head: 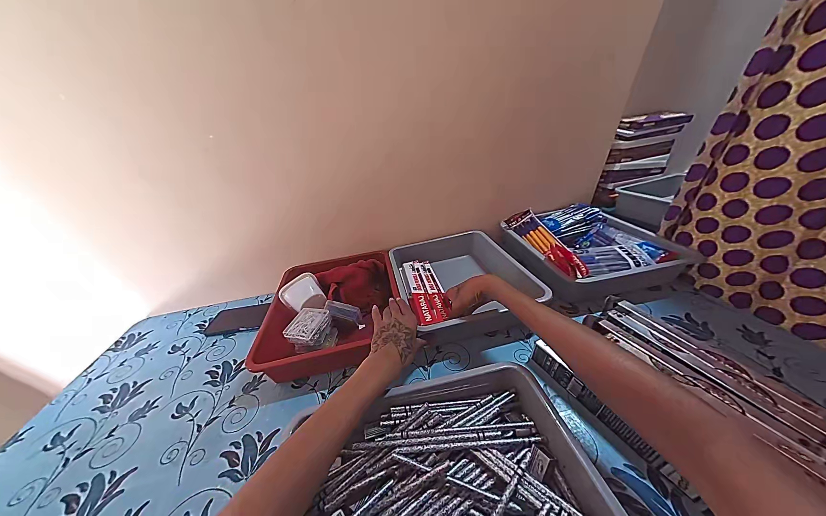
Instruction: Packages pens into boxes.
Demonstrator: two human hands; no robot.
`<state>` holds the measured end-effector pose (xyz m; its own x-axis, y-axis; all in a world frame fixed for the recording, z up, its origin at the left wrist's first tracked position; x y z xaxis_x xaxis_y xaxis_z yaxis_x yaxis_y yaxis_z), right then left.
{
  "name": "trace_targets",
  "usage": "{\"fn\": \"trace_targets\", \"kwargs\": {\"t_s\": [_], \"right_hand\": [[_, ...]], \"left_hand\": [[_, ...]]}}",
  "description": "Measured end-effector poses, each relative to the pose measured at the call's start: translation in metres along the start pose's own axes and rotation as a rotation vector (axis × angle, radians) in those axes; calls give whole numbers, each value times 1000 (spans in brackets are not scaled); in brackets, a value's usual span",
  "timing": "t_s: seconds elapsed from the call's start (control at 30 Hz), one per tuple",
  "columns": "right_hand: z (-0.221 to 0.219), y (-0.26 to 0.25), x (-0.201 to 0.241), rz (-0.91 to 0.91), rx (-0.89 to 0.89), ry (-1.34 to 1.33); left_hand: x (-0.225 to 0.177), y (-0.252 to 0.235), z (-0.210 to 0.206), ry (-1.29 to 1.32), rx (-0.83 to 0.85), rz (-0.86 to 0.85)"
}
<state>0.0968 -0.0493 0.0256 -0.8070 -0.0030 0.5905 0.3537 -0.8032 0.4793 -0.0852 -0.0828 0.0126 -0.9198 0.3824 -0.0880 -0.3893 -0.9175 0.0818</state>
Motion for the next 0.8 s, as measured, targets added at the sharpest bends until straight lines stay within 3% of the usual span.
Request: {"fn": "trace_targets", "kwargs": {"t_s": [0.2,0.3,0.37,0.43,0.53,0.63,0.73,0.8], "right_hand": [[0,14,7,-50,-47,-69],[1,42,13,-91,-248,147],[-4,72,15,7,-401,365],[-20,113,16,217,-517,494],[-84,201,25,432,-621,661],[-183,284,31,392,-686,623],[-267,312,12,398,-763,517],[-303,304,-3,432,-848,361]], "left_hand": [[-1,3,0,-7,-10,10],[3,4,-6,-2,-98,-28],[4,7,-4,-4,-100,-30],[12,19,5,16,-117,-74],[29,73,24,151,-245,-277],[60,170,28,228,-368,-470],[91,263,2,280,-476,-401],[101,309,-26,347,-423,-291]]}}
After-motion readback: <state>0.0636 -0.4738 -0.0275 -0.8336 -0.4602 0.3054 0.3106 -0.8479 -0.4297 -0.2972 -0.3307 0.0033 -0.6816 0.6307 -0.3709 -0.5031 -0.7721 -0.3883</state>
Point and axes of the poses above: each hand's wrist, its own y-axis away from the middle knuckle, its own z-axis out of the back of the hand, x = y × z, the point moved 2 cm from there along -y, towards the middle knuckle, and after that the axes turned 5 degrees about z, right-handed, at the moved point
